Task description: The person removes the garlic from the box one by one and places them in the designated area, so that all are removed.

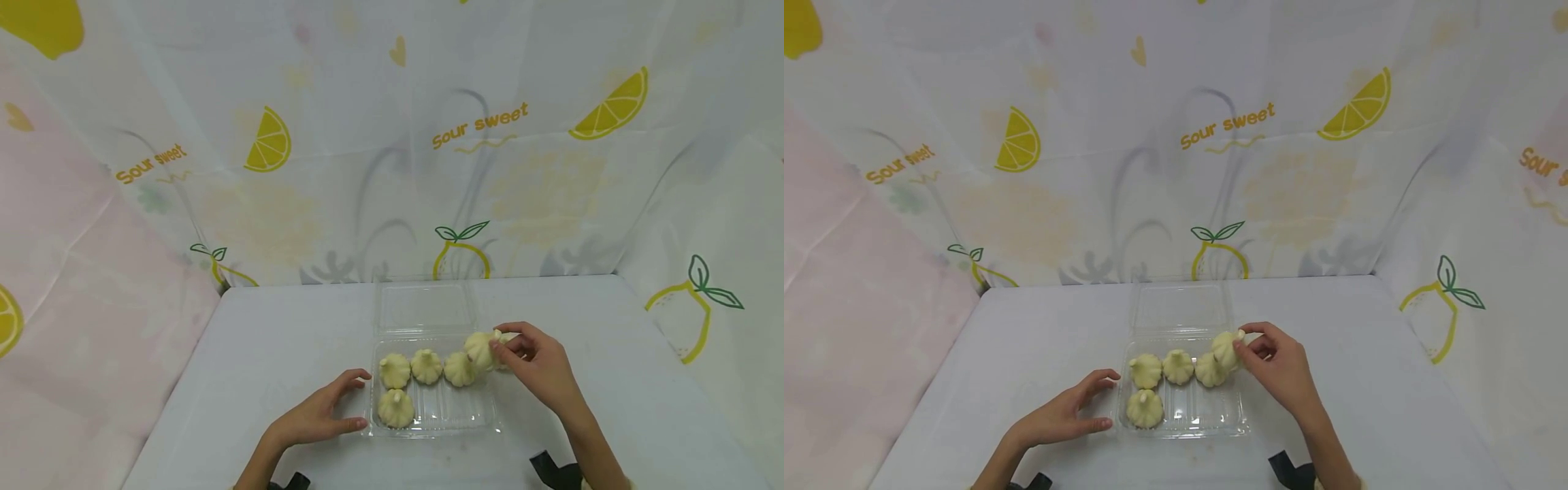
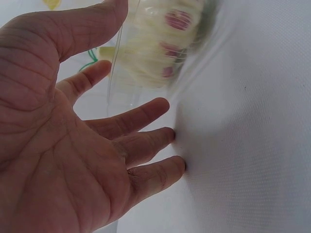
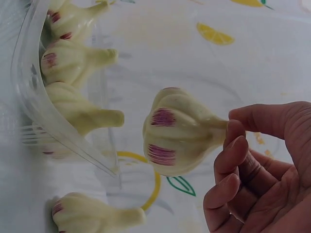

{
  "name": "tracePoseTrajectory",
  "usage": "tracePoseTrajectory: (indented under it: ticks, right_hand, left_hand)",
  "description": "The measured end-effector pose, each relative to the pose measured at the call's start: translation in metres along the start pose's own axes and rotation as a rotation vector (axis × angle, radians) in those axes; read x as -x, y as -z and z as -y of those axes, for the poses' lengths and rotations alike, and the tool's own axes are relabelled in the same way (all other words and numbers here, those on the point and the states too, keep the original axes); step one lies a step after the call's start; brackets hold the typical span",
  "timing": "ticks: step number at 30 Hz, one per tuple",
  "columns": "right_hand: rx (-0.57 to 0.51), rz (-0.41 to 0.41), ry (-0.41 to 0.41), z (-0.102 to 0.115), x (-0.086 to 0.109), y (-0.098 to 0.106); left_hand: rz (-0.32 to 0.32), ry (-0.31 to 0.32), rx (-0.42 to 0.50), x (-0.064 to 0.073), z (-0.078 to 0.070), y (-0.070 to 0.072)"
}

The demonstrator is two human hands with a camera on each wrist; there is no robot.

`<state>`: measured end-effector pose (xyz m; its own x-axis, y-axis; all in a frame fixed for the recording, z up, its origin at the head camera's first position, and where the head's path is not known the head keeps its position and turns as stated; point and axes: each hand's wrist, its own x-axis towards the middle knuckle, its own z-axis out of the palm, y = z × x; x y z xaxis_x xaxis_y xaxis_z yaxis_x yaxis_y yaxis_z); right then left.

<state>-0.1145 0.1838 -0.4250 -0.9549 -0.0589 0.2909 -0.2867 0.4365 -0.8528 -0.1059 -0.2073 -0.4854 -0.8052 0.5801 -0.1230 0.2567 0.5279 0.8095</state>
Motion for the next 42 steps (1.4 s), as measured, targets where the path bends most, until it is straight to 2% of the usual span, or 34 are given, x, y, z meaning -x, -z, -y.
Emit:
tracePoseTrajectory:
  ticks: [7,21,29,42]
  right_hand:
    - [0.009,-0.017,-0.038,-0.005,-0.003,0.007]
    - [0.109,-0.088,-0.104,-0.018,-0.009,0.027]
    - [0.085,-0.119,-0.139,-0.024,-0.009,0.040]
    - [0.082,-0.148,-0.204,-0.033,-0.010,0.049]
  left_hand:
    - [-0.003,-0.003,-0.006,0.000,0.001,0.000]
    - [-0.004,-0.024,0.002,0.001,-0.002,0.001]
    - [0.007,-0.001,0.018,0.001,-0.004,0.001]
    - [0.007,-0.006,-0.001,0.000,-0.001,0.000]
